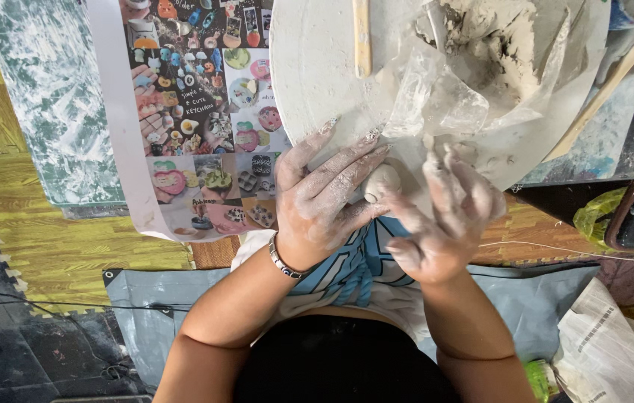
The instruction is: The person shapes a small piece of clay into a ball and then uses a wooden tool to carve details into it. They continue to refine the shape with their fingers and the tool, creating a small sculpted figure on a white plate.
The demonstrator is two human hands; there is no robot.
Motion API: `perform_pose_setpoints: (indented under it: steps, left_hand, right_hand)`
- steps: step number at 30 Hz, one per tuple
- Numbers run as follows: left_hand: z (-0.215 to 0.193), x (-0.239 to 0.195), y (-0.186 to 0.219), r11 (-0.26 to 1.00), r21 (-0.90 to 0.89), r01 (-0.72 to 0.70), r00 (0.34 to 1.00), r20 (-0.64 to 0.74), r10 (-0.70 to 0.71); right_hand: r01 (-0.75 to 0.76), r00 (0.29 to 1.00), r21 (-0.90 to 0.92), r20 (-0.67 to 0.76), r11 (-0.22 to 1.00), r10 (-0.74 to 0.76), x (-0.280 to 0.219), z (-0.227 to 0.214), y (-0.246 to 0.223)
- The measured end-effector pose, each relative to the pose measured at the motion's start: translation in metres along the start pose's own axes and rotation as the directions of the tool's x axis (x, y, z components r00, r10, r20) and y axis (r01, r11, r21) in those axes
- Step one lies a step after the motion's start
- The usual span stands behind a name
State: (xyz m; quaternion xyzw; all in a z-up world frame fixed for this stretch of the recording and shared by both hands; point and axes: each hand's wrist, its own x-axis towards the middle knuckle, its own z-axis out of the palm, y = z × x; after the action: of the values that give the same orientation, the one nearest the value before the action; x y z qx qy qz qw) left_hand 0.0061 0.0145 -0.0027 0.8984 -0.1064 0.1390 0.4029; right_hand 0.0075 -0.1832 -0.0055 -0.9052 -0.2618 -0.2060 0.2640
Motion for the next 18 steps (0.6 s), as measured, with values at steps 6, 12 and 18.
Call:
perform_pose_setpoints:
  steps: [6,12,18]
  left_hand:
    - [0.0,0.0,0.001,1.0,0.013,0.004,1.0,0.0,-0.004]
    - [0.001,-0.001,0.0,1.0,0.017,-0.002,1.0,-0.019,0.002]
    - [-0.006,0.004,-0.009,0.998,0.015,-0.062,0.997,0.043,0.061]
  right_hand:
    - [-0.07,0.995,-0.074,0.067,0.995,0.075,-0.009,-0.008,-0.007]
    - [0.016,0.996,-0.205,0.089,0.979,0.002,-0.01,-0.004,-0.005]
    - [-0.092,0.993,0.133,-0.059,0.987,0.101,-0.002,-0.013,0.003]
